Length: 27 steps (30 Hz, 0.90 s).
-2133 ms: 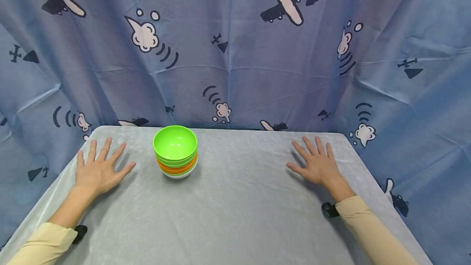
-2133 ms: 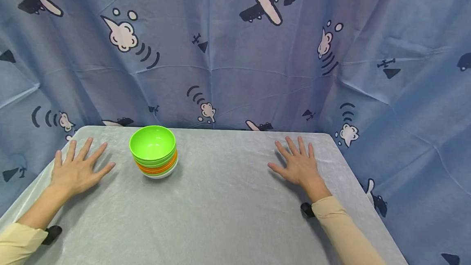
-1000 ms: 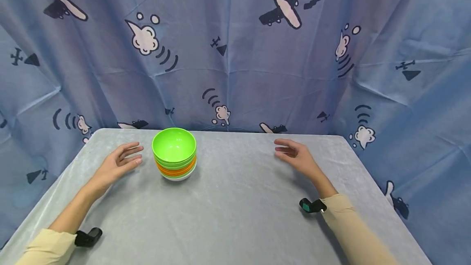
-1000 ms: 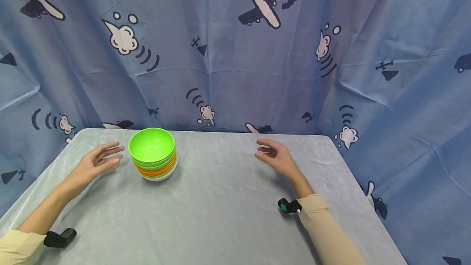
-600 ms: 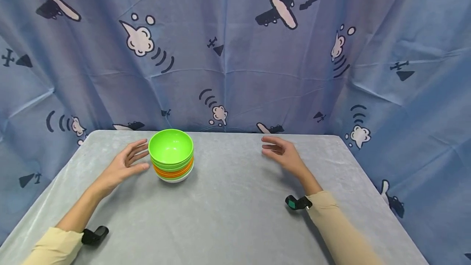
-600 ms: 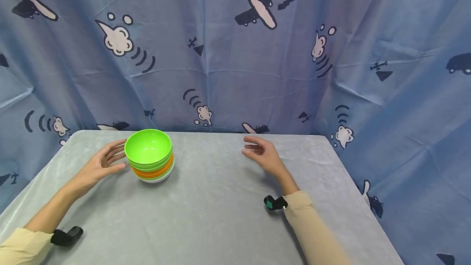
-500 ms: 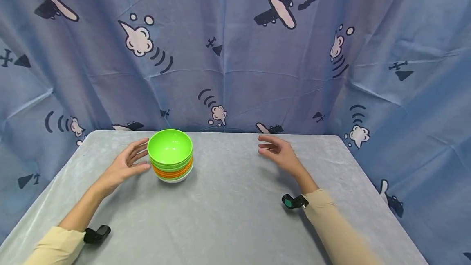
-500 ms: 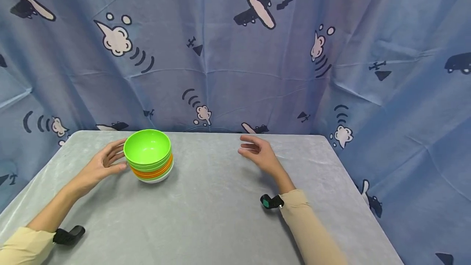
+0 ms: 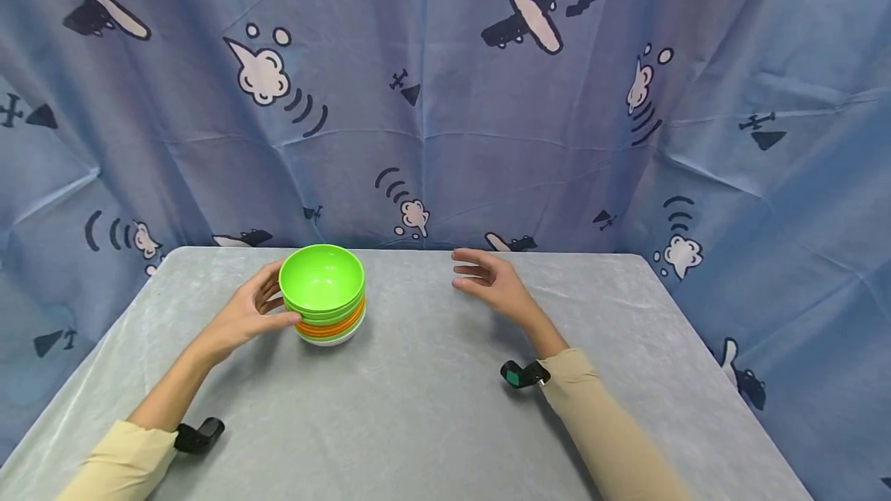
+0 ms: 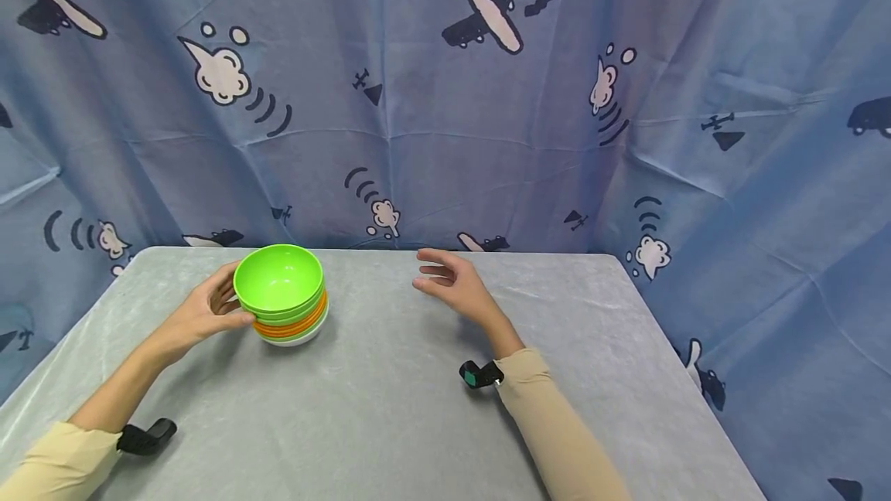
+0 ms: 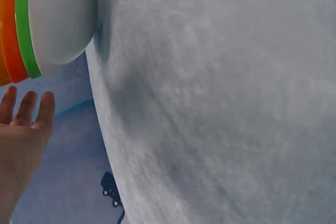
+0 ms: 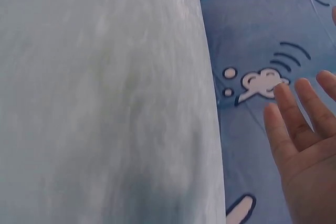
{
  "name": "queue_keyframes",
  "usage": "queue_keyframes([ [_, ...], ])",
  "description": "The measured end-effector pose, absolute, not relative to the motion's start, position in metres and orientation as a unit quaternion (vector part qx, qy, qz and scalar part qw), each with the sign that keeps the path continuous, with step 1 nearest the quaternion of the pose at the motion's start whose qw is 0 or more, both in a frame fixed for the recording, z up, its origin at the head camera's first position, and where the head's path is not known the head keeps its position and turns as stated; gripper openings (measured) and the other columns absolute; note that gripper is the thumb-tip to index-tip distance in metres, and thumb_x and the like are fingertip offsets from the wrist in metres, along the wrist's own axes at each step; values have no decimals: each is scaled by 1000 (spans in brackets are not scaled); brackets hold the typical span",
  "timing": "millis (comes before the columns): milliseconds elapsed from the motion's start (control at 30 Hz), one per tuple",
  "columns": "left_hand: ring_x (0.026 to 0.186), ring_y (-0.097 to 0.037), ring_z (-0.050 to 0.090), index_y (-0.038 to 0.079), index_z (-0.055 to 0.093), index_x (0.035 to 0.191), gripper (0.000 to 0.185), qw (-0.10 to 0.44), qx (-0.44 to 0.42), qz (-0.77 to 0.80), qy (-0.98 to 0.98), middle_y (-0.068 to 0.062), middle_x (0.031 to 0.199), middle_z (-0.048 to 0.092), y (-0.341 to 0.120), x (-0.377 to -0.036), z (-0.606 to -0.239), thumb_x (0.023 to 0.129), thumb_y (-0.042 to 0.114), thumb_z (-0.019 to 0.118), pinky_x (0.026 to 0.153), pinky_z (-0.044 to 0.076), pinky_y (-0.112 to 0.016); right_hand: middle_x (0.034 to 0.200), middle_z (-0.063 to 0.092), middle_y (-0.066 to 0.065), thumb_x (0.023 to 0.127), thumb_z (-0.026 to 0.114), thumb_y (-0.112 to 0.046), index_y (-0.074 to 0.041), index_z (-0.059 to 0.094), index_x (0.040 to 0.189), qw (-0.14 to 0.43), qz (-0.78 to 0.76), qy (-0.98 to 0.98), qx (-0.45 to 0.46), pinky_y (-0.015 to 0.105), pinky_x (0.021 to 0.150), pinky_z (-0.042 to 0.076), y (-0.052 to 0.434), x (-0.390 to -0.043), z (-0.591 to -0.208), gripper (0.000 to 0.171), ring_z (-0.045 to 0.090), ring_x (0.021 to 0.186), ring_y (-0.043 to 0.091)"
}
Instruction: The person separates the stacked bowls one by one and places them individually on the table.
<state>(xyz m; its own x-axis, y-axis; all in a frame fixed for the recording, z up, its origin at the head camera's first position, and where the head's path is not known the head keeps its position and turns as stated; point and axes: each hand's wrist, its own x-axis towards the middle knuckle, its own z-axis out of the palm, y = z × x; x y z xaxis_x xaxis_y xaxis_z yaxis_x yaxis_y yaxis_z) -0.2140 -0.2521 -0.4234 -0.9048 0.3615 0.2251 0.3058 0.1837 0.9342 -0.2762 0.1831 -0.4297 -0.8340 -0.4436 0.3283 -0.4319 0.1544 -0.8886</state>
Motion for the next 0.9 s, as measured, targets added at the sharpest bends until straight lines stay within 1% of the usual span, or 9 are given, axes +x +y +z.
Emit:
queue_keyframes([
  [100,133,-10,44,5,31,158,83,18,224,600,768,-12,150,43,-250,-216,-423,89,-3,76,102,43,-24,144,52,24,95,70,2,1,51,146,13,-590,753,-292,40,99,50,172,-277,-427,54,55,127,40],
  [167,133,-10,45,5,31,158,83,16,227,599,768,-12,149,44,-249,-216,-422,88,-3,76,101,43,-23,144,52,21,95,71,0,-2,52,146,13,-587,752,-299,40,100,49,164,-279,-429,55,55,127,35],
  [233,132,-11,46,5,31,157,83,16,230,598,767,-11,148,45,-249,-217,-422,88,-3,76,101,43,-23,144,52,22,94,72,0,1,51,146,15,-587,747,-311,43,102,48,156,-279,-428,56,55,128,35],
  [400,130,-12,48,4,34,156,80,15,232,597,768,-11,144,48,-250,-216,-423,88,-4,76,100,45,-24,144,52,21,93,72,1,6,48,146,20,-589,731,-344,49,104,45,131,-278,-426,59,54,128,39],
  [467,129,-12,48,4,34,155,80,17,231,597,768,-11,144,48,-250,-216,-423,88,-3,76,100,44,-24,144,53,20,92,73,2,5,49,146,23,-588,727,-353,51,104,45,122,-276,-424,59,54,128,39],
  [600,130,-11,48,3,34,156,80,16,231,598,767,-12,145,48,-250,-215,-421,88,-3,75,101,44,-24,145,53,18,91,74,3,2,49,147,36,-588,723,-361,48,104,46,104,-273,-421,61,55,128,34],
  [800,130,-11,49,2,34,156,78,12,233,597,768,-13,146,48,-250,-215,-420,89,-3,75,102,44,-24,148,47,24,89,73,9,5,44,149,49,-606,702,-372,53,105,43,84,-272,-420,67,50,132,39],
  [900,129,-11,49,1,35,156,78,11,233,597,768,-13,146,48,-250,-216,-421,89,-4,75,101,44,-24,150,47,20,87,75,9,2,43,151,54,-605,703,-371,48,107,43,76,-271,-419,72,48,134,37],
])
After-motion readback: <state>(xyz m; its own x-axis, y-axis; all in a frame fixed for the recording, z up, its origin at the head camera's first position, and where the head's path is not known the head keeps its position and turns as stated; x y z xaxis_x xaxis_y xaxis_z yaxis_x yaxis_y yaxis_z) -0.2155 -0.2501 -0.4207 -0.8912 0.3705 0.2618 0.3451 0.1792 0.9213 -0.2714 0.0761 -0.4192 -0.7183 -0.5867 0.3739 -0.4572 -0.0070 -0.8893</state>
